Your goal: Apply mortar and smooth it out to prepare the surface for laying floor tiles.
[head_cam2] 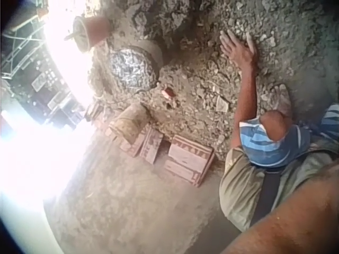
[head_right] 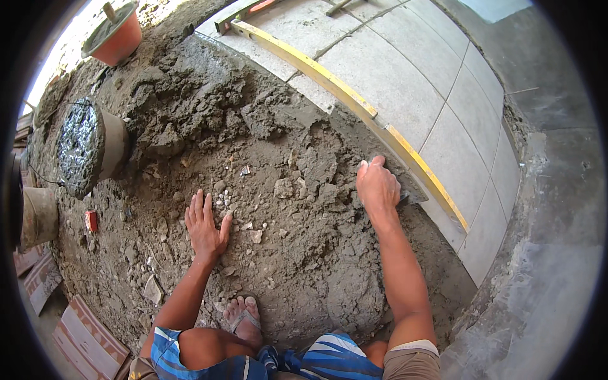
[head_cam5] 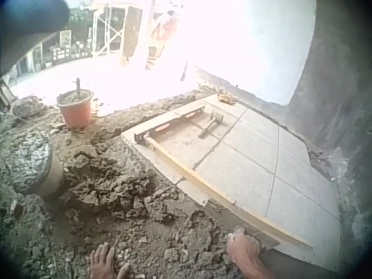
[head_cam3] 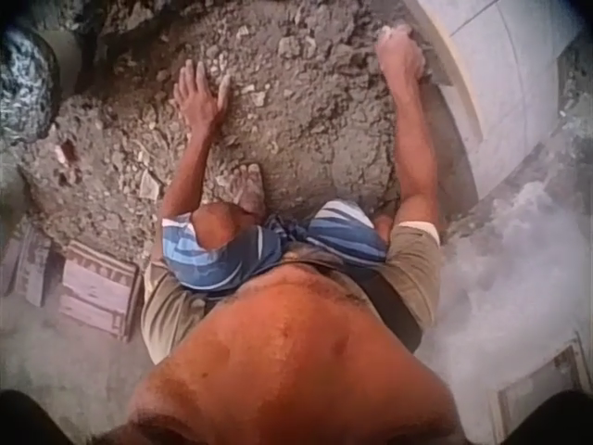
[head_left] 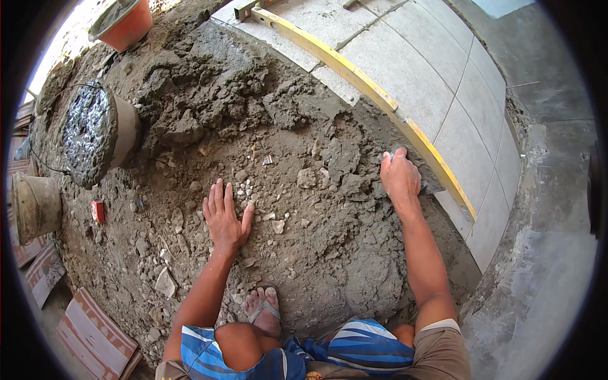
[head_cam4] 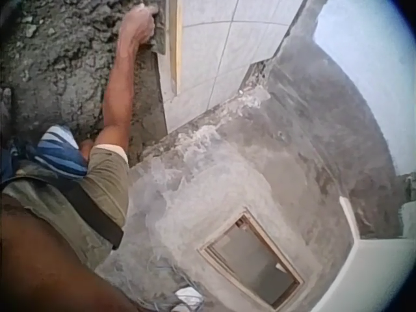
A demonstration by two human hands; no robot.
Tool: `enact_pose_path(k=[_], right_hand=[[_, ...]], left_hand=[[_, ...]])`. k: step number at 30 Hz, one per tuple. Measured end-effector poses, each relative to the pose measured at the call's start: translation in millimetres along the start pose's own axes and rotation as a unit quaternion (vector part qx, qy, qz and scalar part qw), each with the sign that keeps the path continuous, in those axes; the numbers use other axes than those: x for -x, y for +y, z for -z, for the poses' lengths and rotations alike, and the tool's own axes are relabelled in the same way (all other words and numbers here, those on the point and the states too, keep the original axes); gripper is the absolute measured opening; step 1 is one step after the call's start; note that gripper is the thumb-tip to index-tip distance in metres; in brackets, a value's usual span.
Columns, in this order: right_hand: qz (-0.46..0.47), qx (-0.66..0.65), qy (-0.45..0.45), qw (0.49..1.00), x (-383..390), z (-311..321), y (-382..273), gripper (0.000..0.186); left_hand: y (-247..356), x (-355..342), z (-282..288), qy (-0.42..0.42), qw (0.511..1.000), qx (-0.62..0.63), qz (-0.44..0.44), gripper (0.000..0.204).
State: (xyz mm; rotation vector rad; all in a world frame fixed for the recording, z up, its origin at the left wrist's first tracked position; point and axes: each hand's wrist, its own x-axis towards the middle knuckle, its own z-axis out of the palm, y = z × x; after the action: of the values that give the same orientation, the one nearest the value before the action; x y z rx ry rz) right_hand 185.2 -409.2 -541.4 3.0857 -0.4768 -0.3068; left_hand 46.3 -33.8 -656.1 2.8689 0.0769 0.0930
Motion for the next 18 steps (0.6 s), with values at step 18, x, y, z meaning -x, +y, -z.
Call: enact_pose_path(k=[18], right_hand=[[0.109, -0.025, -0.016, 0.994, -17, 7, -35, 0.037]], left_hand=[[4, -1, 3, -0.004, 1.0, 0.008, 0.005, 0.073]])
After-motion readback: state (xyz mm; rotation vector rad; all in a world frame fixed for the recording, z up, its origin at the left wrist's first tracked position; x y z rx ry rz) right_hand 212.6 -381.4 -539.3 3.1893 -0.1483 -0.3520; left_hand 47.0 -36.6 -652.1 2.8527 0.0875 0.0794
